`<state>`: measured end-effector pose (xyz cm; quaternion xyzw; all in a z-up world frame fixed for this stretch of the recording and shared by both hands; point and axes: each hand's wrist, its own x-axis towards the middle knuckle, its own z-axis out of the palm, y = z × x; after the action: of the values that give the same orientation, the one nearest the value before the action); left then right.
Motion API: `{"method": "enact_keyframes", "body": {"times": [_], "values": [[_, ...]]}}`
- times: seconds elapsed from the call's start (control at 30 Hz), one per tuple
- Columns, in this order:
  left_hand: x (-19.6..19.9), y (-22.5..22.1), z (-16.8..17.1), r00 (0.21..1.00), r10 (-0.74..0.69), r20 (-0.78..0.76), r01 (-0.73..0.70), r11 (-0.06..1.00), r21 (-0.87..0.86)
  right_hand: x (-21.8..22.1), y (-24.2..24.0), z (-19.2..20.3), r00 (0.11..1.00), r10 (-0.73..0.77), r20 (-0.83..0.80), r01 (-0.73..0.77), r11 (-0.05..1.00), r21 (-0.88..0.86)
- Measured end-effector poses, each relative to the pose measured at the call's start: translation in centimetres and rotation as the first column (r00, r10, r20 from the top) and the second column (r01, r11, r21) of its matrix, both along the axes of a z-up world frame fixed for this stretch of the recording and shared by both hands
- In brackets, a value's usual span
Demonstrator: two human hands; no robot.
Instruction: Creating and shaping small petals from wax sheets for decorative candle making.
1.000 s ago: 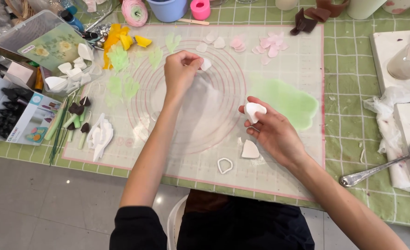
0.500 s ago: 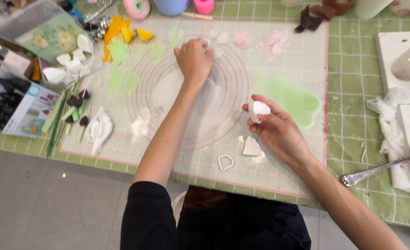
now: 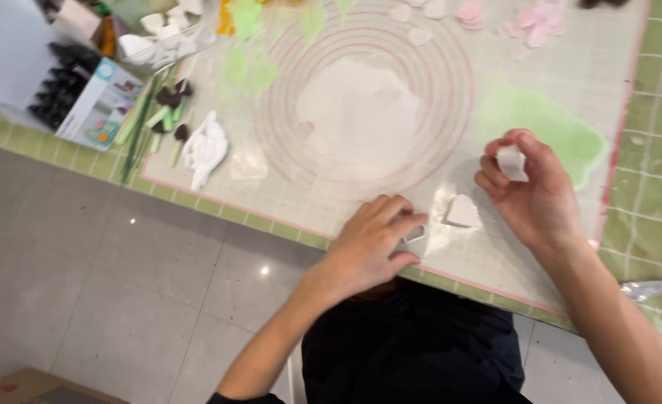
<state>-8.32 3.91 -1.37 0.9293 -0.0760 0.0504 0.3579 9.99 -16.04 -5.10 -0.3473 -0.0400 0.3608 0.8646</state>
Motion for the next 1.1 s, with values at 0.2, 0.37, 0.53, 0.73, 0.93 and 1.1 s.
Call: {"method": "enact_keyframes", "body": {"times": [0.2, 0.37, 0.53, 0.73, 0.93, 1.1], "values": [[-1.0, -0.6, -1.6, 0.990, 0.098, 0.105, -0.097, 0.995, -0.013, -0.1, 0.8, 1.2, 0.980, 0.065, 0.189, -0.016, 0.968, -0.249], [-1.8, 2.0, -0.9, 0.971, 0.201, 0.133, -0.190, 0.978, -0.091, -0.9, 2.3, 3.8, 0.863, 0.284, 0.417, -0.084, 0.895, -0.437], [-1.5, 5.8, -0.7, 0.889, 0.380, 0.255, -0.373, 0.925, -0.076, -3.0, 5.2, 5.7, 0.494, 0.611, 0.619, 0.126, 0.654, -0.746], [-0.7, 6.2, -1.8, 0.879, 0.412, 0.241, -0.418, 0.908, -0.026, -4.9, 8.7, 6.4, 0.239, 0.705, 0.668, 0.274, 0.611, -0.743], [-0.8, 6.1, -1.9, 0.878, 0.395, 0.271, -0.414, 0.910, 0.016, -5.1, 10.6, 4.9, 0.091, 0.713, 0.695, 0.381, 0.620, -0.686], [-0.9, 6.6, -1.7, 0.881, 0.394, 0.262, -0.404, 0.915, -0.017, -5.0, 11.4, 4.2, 0.078, 0.751, 0.656, 0.417, 0.573, -0.706]]}}
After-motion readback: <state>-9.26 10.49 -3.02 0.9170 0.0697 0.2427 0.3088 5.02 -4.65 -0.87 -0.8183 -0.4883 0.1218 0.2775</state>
